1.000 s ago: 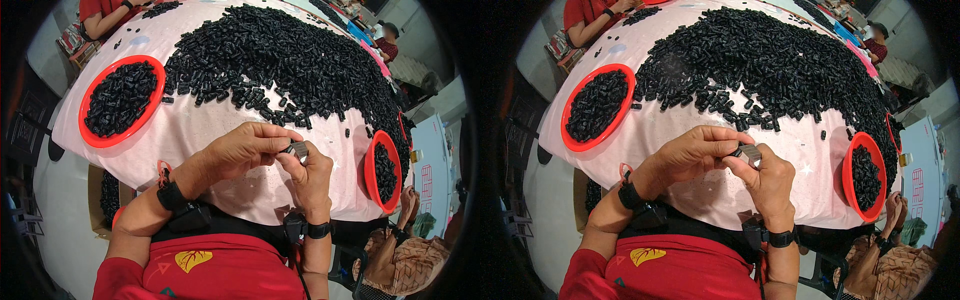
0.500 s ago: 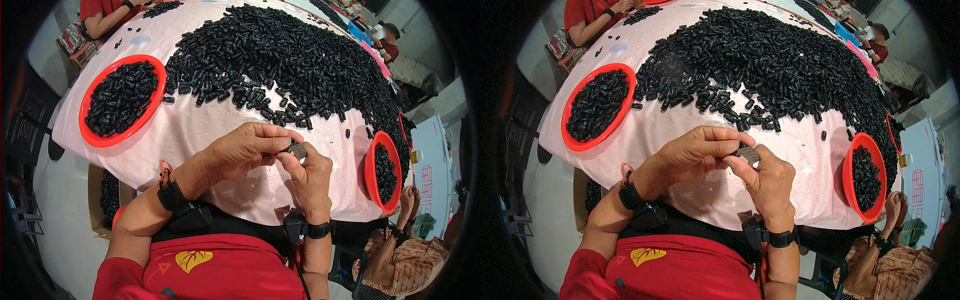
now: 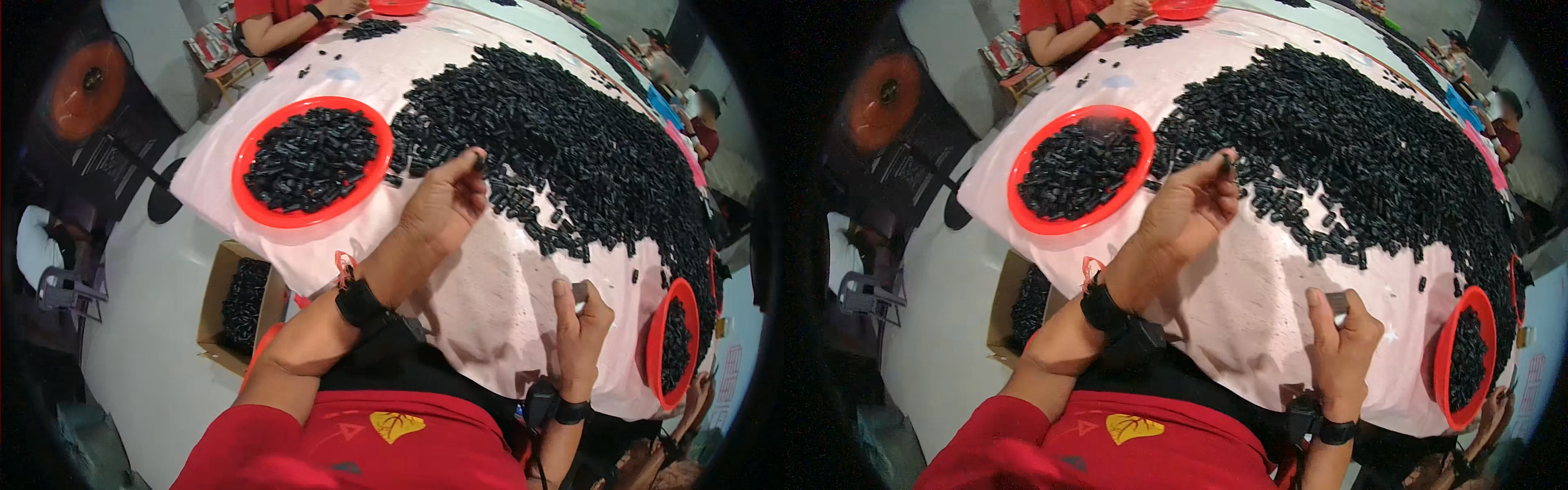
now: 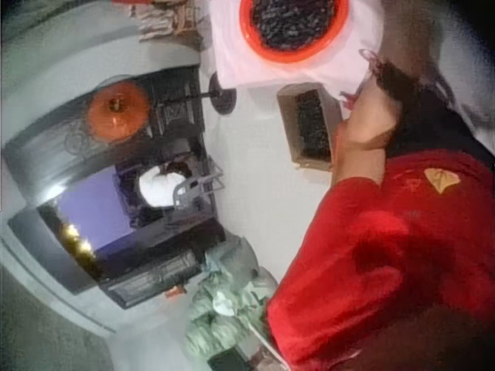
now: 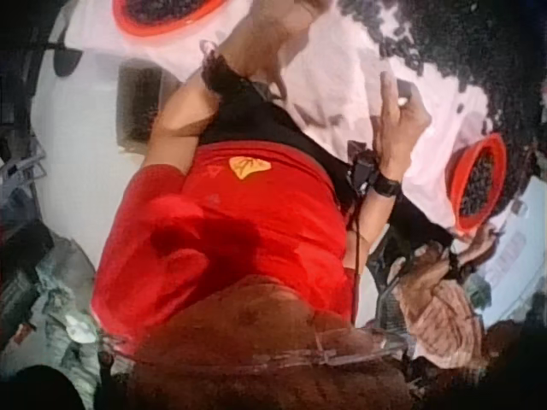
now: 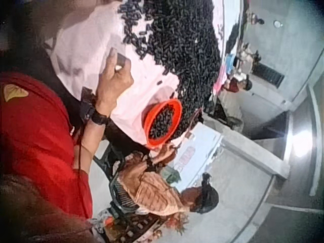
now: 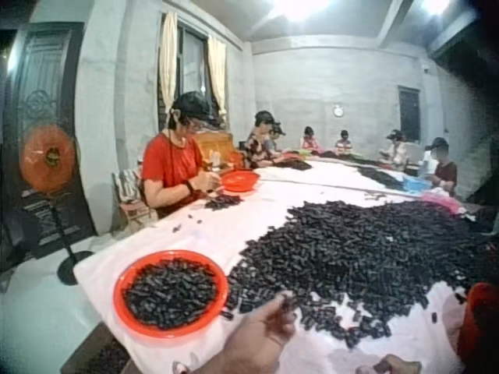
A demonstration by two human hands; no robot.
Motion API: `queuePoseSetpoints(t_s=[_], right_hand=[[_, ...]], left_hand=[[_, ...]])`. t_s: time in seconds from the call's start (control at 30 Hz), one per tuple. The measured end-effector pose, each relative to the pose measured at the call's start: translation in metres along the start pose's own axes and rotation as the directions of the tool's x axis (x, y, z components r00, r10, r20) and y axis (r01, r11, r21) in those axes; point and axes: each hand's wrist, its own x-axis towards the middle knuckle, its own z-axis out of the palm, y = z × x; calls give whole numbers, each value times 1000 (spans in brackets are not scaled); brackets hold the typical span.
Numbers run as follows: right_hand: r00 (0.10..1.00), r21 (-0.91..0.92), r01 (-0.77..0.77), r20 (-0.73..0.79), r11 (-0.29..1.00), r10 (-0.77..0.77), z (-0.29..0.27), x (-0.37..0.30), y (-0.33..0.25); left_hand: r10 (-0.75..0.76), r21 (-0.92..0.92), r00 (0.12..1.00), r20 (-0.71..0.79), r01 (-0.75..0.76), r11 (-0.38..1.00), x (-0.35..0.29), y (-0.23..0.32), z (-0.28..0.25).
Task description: Sorting and inspecting small black plastic or rubber shoe components at a large production table.
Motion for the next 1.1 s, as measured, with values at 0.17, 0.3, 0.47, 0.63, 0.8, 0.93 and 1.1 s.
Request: queuePoseSetpoints(t_s=[0.17, 0.3, 0.47, 0.63, 0.8, 0.93, 1.1], right_hand=[[999, 59, 7, -32, 998, -5, 6, 3, -2], [999, 70, -38, -24, 997, 40, 3, 2, 4], [998, 82, -22, -56, 996, 27, -1, 4, 5], [998, 80, 9, -68, 997, -4, 0, 4, 11], [998, 53, 3, -62, 999, 0, 0, 5, 15], [997, 68, 6, -78, 998, -1, 1, 6, 13], [999, -6, 9, -38, 1000, -9, 1, 5, 14]], left_hand=[[313, -167, 941, -128, -331, 929, 5, 82, -42], [252, -424, 874, -415, -431, 796, -2, 112, -35], [197, -56, 980, -36, -199, 978, 4, 78, -18], [-32, 853, 971, 237, -193, 485, 13, 0, 18], [-17, 870, 903, 429, -418, -263, 37, -46, 8], [51, 741, 830, 555, -466, -483, 36, -52, 6], [89, 796, 832, 548, -486, -361, 33, -51, 4]])
